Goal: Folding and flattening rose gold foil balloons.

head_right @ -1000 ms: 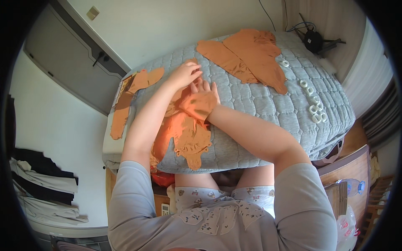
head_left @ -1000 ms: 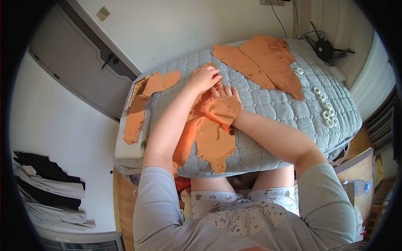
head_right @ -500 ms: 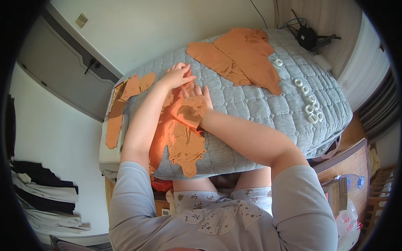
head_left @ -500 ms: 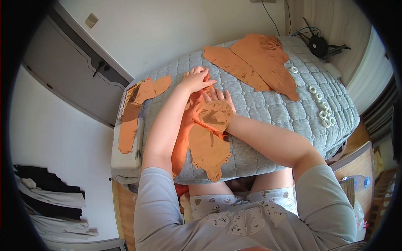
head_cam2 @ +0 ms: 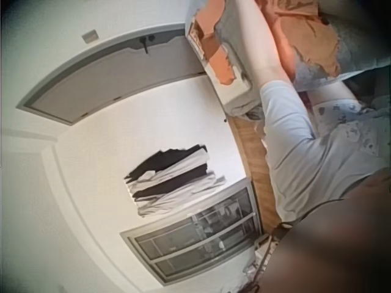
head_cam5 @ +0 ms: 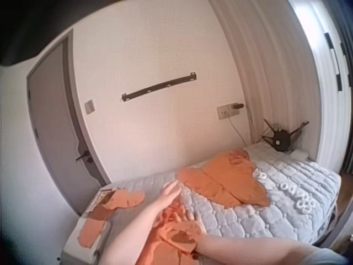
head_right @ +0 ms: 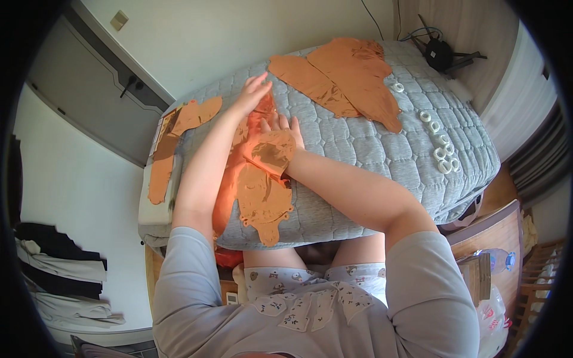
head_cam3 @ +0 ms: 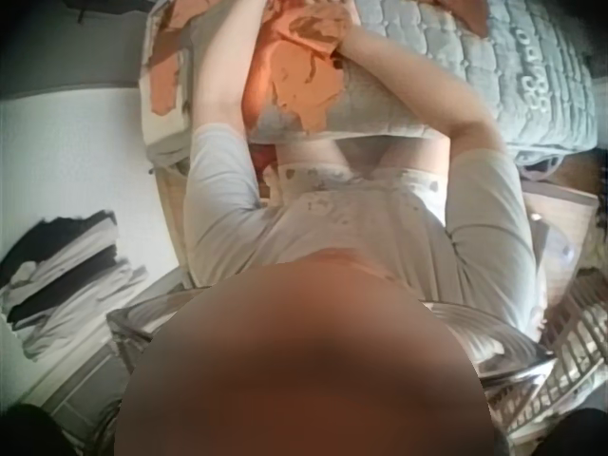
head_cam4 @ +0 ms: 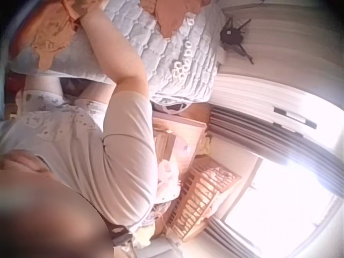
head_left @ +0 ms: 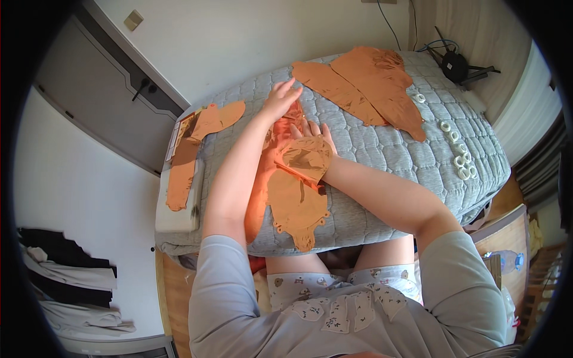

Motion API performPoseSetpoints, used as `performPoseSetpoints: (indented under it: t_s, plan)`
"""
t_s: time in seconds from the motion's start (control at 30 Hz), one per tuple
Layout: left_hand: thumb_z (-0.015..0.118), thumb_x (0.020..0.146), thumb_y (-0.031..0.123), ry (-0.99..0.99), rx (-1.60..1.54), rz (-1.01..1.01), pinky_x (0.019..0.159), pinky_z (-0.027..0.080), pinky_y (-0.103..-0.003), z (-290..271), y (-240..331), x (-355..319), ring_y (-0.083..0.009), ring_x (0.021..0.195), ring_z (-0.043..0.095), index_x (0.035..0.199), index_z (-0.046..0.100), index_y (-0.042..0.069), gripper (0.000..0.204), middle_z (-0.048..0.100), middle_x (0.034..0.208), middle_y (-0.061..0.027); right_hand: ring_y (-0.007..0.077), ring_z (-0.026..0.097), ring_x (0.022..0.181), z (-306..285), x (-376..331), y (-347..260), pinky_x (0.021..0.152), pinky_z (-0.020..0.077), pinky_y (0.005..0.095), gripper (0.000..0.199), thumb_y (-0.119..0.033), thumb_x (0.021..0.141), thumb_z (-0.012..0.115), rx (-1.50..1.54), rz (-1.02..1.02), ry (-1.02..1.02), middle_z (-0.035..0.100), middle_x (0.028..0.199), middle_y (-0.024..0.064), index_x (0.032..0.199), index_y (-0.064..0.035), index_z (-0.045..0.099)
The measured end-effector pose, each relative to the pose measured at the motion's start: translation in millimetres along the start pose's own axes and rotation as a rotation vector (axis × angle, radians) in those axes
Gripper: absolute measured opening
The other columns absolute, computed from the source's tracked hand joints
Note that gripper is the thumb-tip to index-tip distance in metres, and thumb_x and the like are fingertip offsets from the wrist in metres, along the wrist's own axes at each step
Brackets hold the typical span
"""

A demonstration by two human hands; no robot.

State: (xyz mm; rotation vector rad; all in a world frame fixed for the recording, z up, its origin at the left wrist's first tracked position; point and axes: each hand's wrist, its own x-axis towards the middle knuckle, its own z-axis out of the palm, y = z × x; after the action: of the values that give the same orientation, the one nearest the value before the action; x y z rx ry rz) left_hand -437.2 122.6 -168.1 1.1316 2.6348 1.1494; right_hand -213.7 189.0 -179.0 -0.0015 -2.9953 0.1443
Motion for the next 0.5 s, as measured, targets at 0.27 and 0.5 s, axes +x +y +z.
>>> performPoseSetpoints:
  t_s: [0.27, 0.5]
  plan:
    - [0.066, 0.1, 0.038, -0.193, 0.153, 0.061, 0.08, 0.05, -0.032, -23.1, 64.2, -146.7, -0.0166, 0.087, 0.062, 0.106, 0.062, 0.005, 0.034, 0.065, 0.096, -0.0045, 0.036, 0.024, 0.154, 2.6, -0.4, 9.1, 0.122, 0.0213, 0.0565, 0.089, -0.053, 0.095, 0.057, -0.072, -0.012, -0.053, 0.025, 0.167, 0.0226, 0.163, -0.0059, 0.022]
    - [0.075, 0.094, 0.019, -0.29, -0.235, -0.118, 0.09, 0.049, -0.031, -36.5, 56.4, -199.6, -0.0147, 0.104, 0.059, 0.118, 0.058, 0.005, 0.033, 0.057, 0.108, -0.0024, 0.034, 0.024, 0.154, 12.8, 8.7, 10.2, 0.123, 0.0222, 0.0542, 0.085, -0.055, 0.098, 0.05, -0.113, 0.012, -0.044, 0.025, 0.167, 0.0205, 0.163, -0.0081, 0.021]
